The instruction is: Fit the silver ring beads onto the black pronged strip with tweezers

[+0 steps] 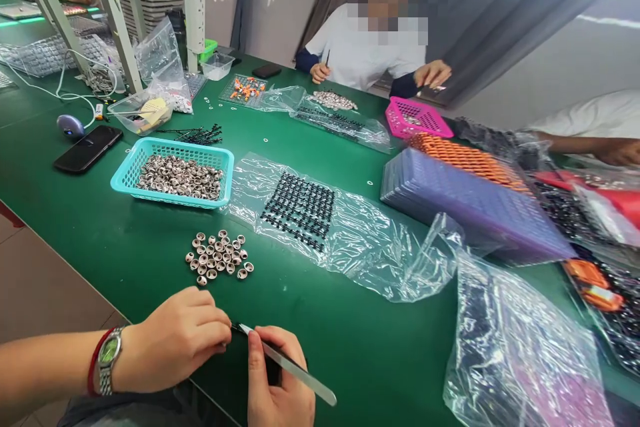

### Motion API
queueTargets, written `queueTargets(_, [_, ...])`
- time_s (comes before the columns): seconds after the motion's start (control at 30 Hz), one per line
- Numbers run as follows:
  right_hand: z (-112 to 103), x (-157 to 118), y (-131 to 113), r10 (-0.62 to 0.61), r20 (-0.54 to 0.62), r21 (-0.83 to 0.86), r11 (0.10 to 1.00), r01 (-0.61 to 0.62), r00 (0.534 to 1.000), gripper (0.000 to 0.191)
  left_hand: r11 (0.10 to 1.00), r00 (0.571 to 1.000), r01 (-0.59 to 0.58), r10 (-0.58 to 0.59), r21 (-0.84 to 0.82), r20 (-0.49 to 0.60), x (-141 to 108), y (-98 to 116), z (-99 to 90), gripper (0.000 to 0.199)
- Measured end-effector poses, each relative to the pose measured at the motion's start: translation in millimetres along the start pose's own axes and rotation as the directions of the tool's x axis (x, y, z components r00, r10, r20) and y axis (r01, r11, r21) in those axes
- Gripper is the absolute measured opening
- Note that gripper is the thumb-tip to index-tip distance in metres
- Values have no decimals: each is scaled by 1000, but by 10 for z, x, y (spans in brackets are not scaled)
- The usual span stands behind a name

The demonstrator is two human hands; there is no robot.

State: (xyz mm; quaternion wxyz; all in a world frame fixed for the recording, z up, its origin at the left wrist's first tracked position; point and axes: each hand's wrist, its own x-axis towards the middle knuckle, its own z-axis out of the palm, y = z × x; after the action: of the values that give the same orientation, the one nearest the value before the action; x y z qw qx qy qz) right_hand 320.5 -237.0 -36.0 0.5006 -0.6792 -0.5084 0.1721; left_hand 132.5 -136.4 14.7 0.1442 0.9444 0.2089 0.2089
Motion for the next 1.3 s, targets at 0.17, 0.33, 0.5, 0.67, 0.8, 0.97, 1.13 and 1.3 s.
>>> queueTargets(0.17, [-27, 37, -70, -16, 3, -41, 999, 16, 1000, 20, 997, 994, 58, -63, -47, -93, -145, 84, 107, 14])
queueTargets(0.33, [3, 86, -220, -23, -45, 35, 999, 24, 999, 22, 996, 989, 74, -80, -52, -124, -117, 78, 101, 16])
queueTargets(0.5, [34, 132, -293, -19, -73, 94, 995, 26, 997, 21, 994, 992, 92, -96, -52, -79, -111, 88, 63, 16])
queueTargets(0.67, [27, 144, -300, -50, -66, 106, 993, 57, 997, 18, 993, 993, 100, -104, -59, -63, -113, 90, 40, 17])
queueTargets(0.8, [52, 157, -329, -111, -75, 114, 986, 120, 991, 12, 992, 992, 95, -101, -77, -76, -120, 88, 37, 18])
queueTargets(0.97, [103, 153, -327, -300, -88, 83, 948, 307, 950, 10, 991, 990, 100, -108, -87, -95, -130, 81, 23, 19])
queueTargets(1.13, [137, 147, -316, -385, -68, 51, 920, 389, 920, 15, 989, 990, 61, -77, -135, -119, -143, 44, 28, 22])
queueTargets(1.3, [98, 175, -312, -287, -122, 136, 943, 302, 950, 11, 970, 977, 83, -125, -228, -175, -122, 27, 37, 17])
